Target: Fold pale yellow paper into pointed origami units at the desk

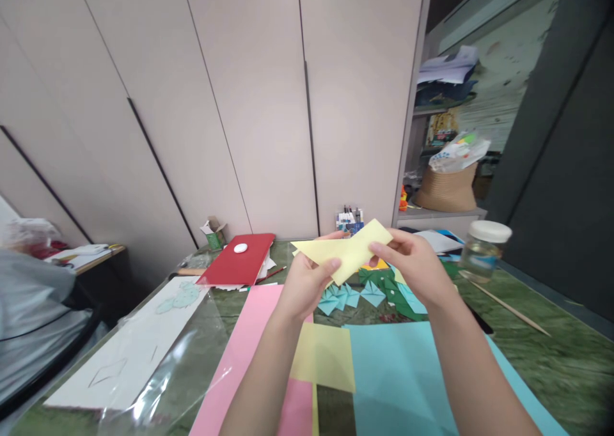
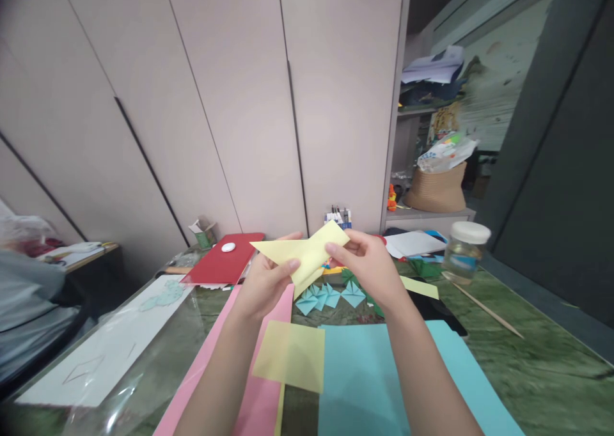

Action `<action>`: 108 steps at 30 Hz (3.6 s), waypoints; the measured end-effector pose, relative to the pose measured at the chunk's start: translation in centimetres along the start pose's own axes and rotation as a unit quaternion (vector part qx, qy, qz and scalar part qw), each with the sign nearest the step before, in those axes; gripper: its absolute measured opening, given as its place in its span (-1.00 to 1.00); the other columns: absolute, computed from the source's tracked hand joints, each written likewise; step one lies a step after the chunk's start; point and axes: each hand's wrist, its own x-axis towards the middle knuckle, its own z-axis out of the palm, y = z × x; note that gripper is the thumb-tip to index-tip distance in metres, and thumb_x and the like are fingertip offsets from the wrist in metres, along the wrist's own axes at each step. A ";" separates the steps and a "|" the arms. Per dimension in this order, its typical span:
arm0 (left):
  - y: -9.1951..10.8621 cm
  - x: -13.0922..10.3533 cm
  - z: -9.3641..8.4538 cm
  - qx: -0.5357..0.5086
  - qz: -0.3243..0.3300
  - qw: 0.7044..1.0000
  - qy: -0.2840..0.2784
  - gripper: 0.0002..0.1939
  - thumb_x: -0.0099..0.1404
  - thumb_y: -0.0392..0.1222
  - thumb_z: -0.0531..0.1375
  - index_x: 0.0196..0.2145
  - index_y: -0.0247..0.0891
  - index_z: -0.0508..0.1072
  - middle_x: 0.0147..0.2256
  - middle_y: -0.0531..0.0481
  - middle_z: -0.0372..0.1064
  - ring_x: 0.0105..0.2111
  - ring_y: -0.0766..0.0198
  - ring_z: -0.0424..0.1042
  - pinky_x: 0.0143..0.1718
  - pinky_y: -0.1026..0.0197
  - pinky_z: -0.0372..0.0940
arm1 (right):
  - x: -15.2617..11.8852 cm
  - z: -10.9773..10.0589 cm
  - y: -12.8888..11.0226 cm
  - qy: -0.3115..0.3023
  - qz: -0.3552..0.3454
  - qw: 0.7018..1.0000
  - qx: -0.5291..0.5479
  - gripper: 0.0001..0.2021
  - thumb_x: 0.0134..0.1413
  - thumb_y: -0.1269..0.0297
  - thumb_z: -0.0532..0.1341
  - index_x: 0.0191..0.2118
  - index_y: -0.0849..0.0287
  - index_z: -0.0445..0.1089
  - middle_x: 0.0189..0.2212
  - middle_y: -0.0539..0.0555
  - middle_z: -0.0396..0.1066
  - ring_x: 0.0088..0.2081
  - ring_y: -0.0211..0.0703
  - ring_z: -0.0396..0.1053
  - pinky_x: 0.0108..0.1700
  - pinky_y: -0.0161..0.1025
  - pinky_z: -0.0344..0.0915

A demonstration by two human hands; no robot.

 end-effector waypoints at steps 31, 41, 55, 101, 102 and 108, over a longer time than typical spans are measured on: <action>0.5 -0.2 0.0 -0.003 -0.004 1.000 -0.004 -0.40 0.05 -0.28 0.34 0.08 -0.26 0.37 0.01 -0.22 0.40 0.00 0.01 0.39 0.01 0.09 0.28 | -0.1 0.5 -0.1 0.087 -0.023 0.996 -0.018 -0.72 0.03 0.06 0.23 -0.51 0.16 0.43 -0.62 0.03 0.45 -0.49 -0.16 0.41 -0.33 -0.25 0.32; 0.2 -0.1 0.3 -0.004 0.011 1.000 0.005 -0.42 0.07 -0.30 0.33 0.08 -0.27 0.36 -0.05 -0.21 0.45 -0.02 0.01 0.42 -0.03 0.09 0.32 | 0.1 1.5 0.2 0.034 -0.021 0.999 0.030 -0.71 -0.03 0.04 0.27 -0.29 0.18 0.41 -0.45 0.07 0.50 -0.38 -0.11 0.45 -0.32 -0.23 0.36; 0.0 0.0 0.4 -0.015 0.009 1.000 0.000 -0.47 0.10 -0.33 0.30 0.06 -0.26 0.37 -0.02 -0.19 0.43 -0.01 0.04 0.41 -0.05 0.13 0.34 | 0.3 2.7 1.1 0.055 0.028 0.990 0.128 -0.71 -0.25 0.24 0.42 -0.31 0.19 0.47 -0.32 0.09 0.55 -0.26 -0.07 0.48 -0.28 -0.24 0.40; 0.1 0.0 0.2 -0.013 0.009 1.000 0.007 -0.40 0.03 -0.32 0.35 0.06 -0.29 0.37 -0.06 -0.19 0.45 -0.05 0.06 0.43 -0.04 0.14 0.33 | 0.3 2.3 1.0 0.085 0.000 0.996 0.014 -0.72 -0.08 0.09 0.32 -0.53 0.24 0.43 -0.70 -0.02 0.38 -0.61 -0.26 0.31 -0.50 -0.31 0.23; 0.1 0.0 0.2 -0.012 0.009 1.000 0.006 -0.40 0.03 -0.32 0.35 0.06 -0.28 0.37 -0.06 -0.19 0.45 -0.05 0.06 0.43 -0.04 0.14 0.33 | 0.3 2.3 1.0 0.086 0.002 0.996 0.012 -0.71 -0.09 0.09 0.32 -0.54 0.24 0.43 -0.70 -0.01 0.38 -0.61 -0.26 0.31 -0.50 -0.31 0.23; -0.1 0.1 -0.2 -0.011 0.013 1.000 0.004 -0.41 0.04 -0.31 0.35 0.07 -0.26 0.37 -0.04 -0.19 0.44 0.00 0.05 0.40 0.00 0.12 0.30 | 0.3 1.8 1.1 0.095 -0.063 0.992 0.044 -0.65 0.05 0.06 0.22 -0.60 0.19 0.38 -0.68 -0.01 0.38 -0.58 -0.22 0.34 -0.45 -0.28 0.25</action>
